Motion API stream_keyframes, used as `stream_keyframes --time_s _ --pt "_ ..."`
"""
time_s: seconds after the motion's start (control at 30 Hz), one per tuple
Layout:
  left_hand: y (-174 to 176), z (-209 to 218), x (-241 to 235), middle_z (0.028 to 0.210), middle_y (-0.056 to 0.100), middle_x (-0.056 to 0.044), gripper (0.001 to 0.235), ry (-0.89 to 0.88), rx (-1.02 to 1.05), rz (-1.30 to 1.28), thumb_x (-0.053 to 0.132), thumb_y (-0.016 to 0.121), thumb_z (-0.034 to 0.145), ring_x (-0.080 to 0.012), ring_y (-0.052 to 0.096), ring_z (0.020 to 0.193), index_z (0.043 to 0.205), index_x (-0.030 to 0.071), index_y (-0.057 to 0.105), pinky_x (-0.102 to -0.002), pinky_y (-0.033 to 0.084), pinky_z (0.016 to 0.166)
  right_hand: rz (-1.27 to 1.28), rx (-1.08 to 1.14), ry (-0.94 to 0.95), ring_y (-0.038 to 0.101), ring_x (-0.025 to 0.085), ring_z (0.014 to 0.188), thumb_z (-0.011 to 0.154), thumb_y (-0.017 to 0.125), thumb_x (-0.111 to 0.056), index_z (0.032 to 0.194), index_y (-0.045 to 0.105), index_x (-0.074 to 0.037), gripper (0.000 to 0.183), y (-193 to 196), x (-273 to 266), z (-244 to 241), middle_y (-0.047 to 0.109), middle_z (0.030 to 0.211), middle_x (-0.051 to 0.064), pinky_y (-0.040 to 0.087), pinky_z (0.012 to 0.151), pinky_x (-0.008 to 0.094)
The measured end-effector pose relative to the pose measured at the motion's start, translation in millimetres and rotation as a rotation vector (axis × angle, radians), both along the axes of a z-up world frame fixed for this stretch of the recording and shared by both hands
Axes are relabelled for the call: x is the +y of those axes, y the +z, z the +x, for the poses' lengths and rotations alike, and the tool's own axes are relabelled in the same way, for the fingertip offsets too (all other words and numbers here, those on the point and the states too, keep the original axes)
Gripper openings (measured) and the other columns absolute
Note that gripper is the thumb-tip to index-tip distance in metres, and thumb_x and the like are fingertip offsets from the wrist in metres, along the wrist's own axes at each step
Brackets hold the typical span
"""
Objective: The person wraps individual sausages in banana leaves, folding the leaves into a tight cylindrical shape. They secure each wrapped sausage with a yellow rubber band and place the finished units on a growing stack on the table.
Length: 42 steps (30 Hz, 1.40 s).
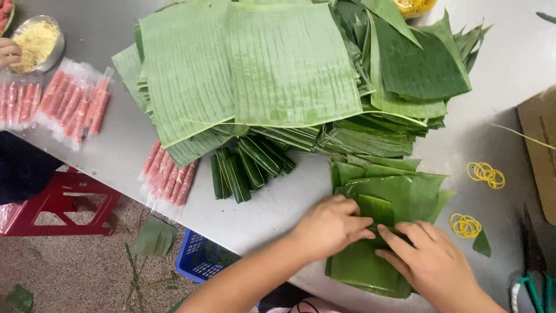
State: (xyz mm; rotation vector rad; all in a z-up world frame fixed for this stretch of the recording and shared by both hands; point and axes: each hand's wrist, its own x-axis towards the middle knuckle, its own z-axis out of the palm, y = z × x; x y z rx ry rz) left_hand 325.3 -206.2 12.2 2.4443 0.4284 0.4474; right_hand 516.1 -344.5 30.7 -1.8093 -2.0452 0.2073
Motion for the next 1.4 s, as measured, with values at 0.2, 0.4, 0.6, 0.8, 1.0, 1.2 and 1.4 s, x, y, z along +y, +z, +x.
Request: stream_keyframes --time_s 0.2,0.4,0.6,0.8,1.0,1.2,1.4 --pt "-8.2 6.5 -1.1 0.112 0.07 -0.007 0.032 -0.041 0.053 -0.071 0.025 0.073 0.089 -0.0294 0.066 0.112 0.117 0.009 0.069 -0.04 0.055 0.094 -0.187 -0.141 -0.094 0.064 0.026 0.09 0.079 0.074 -0.033 0.125 0.07 -0.015 0.05 7.2 15.4 3.2 0.069 0.099 0.004 0.052 0.078 0.04" --pt "-14.1 15.6 8.2 0.122 0.067 -0.012 0.045 0.062 0.006 0.106 0.028 0.074 0.093 -0.0314 0.063 0.116 0.128 0.003 0.063 -0.041 0.052 0.097 0.059 -0.182 -0.072 0.066 0.027 0.109 0.082 0.07 -0.023 0.121 0.066 -0.007 0.043 6.8 20.0 -1.2 0.071 0.121 0.008 0.05 0.086 0.041" --pt "12.6 30.8 8.0 0.112 0.067 -0.013 0.05 0.15 0.079 0.068 0.019 0.077 0.085 -0.0348 0.062 0.106 0.131 0.006 0.064 -0.046 0.049 0.094 -0.015 0.026 -0.202 0.065 0.032 0.105 0.083 0.073 -0.025 0.124 0.066 -0.008 0.045 -2.3 34.7 5.4 0.069 0.12 0.014 0.051 0.086 0.042" --pt "35.2 28.9 -4.9 0.111 0.07 -0.008 0.047 0.342 -0.204 -0.77 0.011 0.087 0.08 -0.0194 0.07 0.101 0.121 0.005 0.066 -0.033 0.057 0.089 -0.097 0.487 -0.259 0.068 0.026 0.097 0.095 0.064 -0.022 0.144 0.057 -0.009 0.052 5.4 9.8 18.1 0.07 0.111 0.01 0.053 0.086 0.034" --pt "25.2 29.7 -25.7 0.127 0.067 0.0 0.048 0.072 -0.428 -1.539 0.006 0.082 0.083 -0.0108 0.064 0.109 0.128 0.008 0.065 -0.03 0.054 0.097 -0.28 1.336 -0.248 0.061 0.019 0.122 0.103 0.049 -0.023 0.153 0.046 -0.011 0.052 4.9 7.7 5.2 0.066 0.135 0.012 0.046 0.104 0.03" --pt "21.9 18.4 -22.3 0.107 0.07 -0.009 0.039 0.379 -0.288 -1.131 0.007 0.088 0.085 -0.0146 0.065 0.094 0.117 -0.001 0.068 -0.033 0.057 0.082 0.011 0.51 -0.219 0.067 0.028 0.116 0.085 0.073 -0.025 0.133 0.065 -0.014 0.05 31.5 12.0 1.5 0.067 0.134 0.009 0.052 0.099 0.037" --pt "33.5 25.3 -35.5 0.117 0.067 -0.015 0.066 0.372 -0.133 -0.321 0.012 0.086 0.072 -0.0157 0.069 0.098 0.13 -0.004 0.059 -0.028 0.056 0.075 0.135 0.046 0.024 0.068 0.033 0.092 0.057 0.089 -0.037 0.122 0.066 -0.017 0.072 45.3 7.3 -5.6 0.063 0.132 0.019 0.055 0.074 0.041"
